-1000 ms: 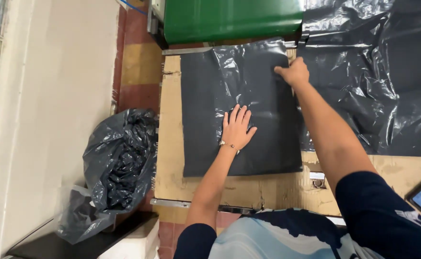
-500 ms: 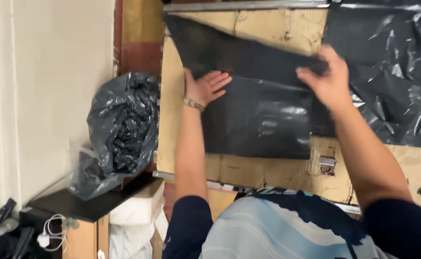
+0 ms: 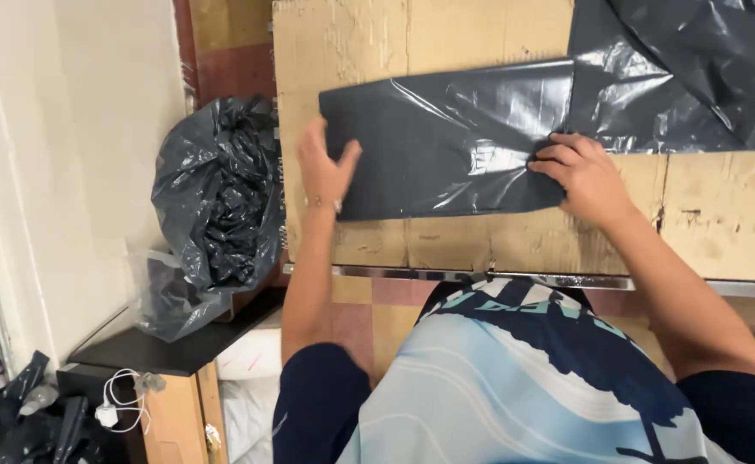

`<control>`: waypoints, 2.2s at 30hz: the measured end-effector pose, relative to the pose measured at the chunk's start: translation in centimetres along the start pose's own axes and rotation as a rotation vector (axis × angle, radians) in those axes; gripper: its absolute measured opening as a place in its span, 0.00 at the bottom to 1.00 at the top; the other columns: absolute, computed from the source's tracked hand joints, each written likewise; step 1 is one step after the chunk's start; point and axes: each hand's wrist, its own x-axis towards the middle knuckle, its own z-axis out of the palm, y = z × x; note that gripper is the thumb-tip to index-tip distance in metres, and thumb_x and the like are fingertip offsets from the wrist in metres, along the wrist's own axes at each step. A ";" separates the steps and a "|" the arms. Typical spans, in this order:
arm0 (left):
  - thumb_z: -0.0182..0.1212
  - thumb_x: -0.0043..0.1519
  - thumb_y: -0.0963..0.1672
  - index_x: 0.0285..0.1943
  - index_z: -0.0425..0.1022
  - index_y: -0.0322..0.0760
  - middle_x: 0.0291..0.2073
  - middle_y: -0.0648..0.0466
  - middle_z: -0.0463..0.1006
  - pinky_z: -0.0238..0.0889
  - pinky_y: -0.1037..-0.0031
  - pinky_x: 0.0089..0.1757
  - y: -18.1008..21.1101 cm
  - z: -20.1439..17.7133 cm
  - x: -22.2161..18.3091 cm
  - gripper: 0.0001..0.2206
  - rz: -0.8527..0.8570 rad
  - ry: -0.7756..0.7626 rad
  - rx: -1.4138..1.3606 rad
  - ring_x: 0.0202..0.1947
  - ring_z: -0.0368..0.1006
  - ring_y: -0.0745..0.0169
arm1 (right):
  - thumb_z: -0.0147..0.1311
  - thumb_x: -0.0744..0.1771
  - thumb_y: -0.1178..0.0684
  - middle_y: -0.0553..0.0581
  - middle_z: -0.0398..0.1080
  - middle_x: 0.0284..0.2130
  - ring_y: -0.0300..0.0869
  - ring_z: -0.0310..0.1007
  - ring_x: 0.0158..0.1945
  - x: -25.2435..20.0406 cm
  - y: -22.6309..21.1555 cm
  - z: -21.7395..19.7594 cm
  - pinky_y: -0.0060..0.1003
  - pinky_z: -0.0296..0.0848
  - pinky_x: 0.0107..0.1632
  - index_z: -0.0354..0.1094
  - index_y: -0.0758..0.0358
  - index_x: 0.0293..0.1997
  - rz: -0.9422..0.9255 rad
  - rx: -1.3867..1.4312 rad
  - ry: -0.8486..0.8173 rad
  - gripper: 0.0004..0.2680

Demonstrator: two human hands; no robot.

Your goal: Folding plastic bags into rectangles and placing them in a collection basket.

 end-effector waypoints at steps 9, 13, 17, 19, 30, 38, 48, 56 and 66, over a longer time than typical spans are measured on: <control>0.49 0.67 0.48 0.33 0.66 0.50 0.28 0.62 0.61 0.54 0.70 0.25 -3.0 0.5 -8.9 0.09 1.382 -0.099 0.756 0.30 0.62 0.63 | 0.50 0.66 0.55 0.72 0.64 0.63 0.63 0.59 0.69 4.8 -15.5 9.4 0.55 0.53 0.72 0.61 0.73 0.64 -0.384 -0.169 0.057 0.19; 0.53 0.57 0.58 0.24 0.75 0.54 0.21 0.61 0.79 0.72 0.64 0.31 7.0 0.3 -12.2 0.17 0.877 -1.040 0.666 0.29 0.81 0.55 | 0.49 0.65 0.55 0.70 0.69 0.57 0.60 0.65 0.66 -0.1 -17.4 13.0 0.56 0.59 0.69 0.65 0.71 0.58 -0.437 -0.039 0.148 0.16; 0.53 0.67 0.41 0.42 0.81 0.28 0.38 0.38 0.84 0.74 0.67 0.49 4.8 4.6 -6.5 0.11 -0.050 -1.305 -0.664 0.44 0.82 0.49 | 0.55 0.66 0.59 0.70 0.74 0.52 0.66 0.69 0.61 -5.9 -14.6 11.8 0.60 0.69 0.61 0.71 0.70 0.55 -0.201 0.710 -0.004 0.12; 0.36 0.64 0.55 0.49 0.78 0.33 0.47 0.43 0.82 0.72 0.71 0.51 2.3 5.1 -3.4 0.28 -0.177 -1.369 -0.603 0.52 0.79 0.51 | 0.56 0.68 0.53 0.60 0.75 0.41 0.52 0.70 0.48 -8.1 -12.0 14.3 0.47 0.67 0.50 0.74 0.65 0.47 0.273 1.055 0.024 0.08; 0.70 0.60 0.53 0.52 0.80 0.34 0.43 0.41 0.81 0.70 0.58 0.49 2.2 0.4 1.2 0.21 0.092 -0.606 0.267 0.50 0.76 0.41 | 0.60 0.67 0.54 0.65 0.76 0.51 0.52 0.76 0.56 -9.8 -0.2 -6.9 0.50 0.71 0.60 0.78 0.59 0.32 0.745 1.285 0.159 0.05; 0.53 0.59 0.41 0.66 0.72 0.30 0.59 0.39 0.76 0.64 0.49 0.57 24.5 22.0 1.5 0.23 1.212 -0.097 0.627 0.60 0.71 0.38 | 0.62 0.65 0.59 0.55 0.62 0.42 0.42 0.62 0.43 -9.8 32.3 -14.2 0.38 0.66 0.49 0.63 0.63 0.51 0.647 0.406 0.789 0.13; 0.70 0.47 0.41 0.61 0.71 0.49 0.44 0.61 0.75 0.61 0.65 0.34 43.3 34.2 -3.5 0.29 1.636 -0.557 0.705 0.48 0.66 0.56 | 0.73 0.62 0.44 0.42 0.73 0.31 0.33 0.70 0.34 -5.6 39.3 -15.7 0.37 0.68 0.37 0.75 0.50 0.37 0.935 0.382 0.374 0.10; 0.48 0.66 0.39 0.26 0.63 0.49 0.33 0.58 0.64 0.46 0.71 0.33 38.9 25.8 -6.3 0.14 1.619 -0.051 0.890 0.34 0.60 0.60 | 0.65 0.62 0.50 0.51 0.80 0.43 0.41 0.83 0.46 -6.0 37.3 -19.3 0.42 0.86 0.54 0.73 0.54 0.49 1.099 1.567 0.227 0.13; 0.53 0.49 0.74 0.68 0.73 0.33 0.69 0.44 0.68 0.57 0.44 0.61 32.9 26.0 -14.9 0.54 0.867 -0.199 1.069 0.71 0.57 0.38 | 0.62 0.65 0.56 0.61 0.74 0.51 0.51 0.74 0.51 -4.9 33.1 -23.8 0.45 0.72 0.49 0.66 0.70 0.57 0.340 0.632 -0.184 0.16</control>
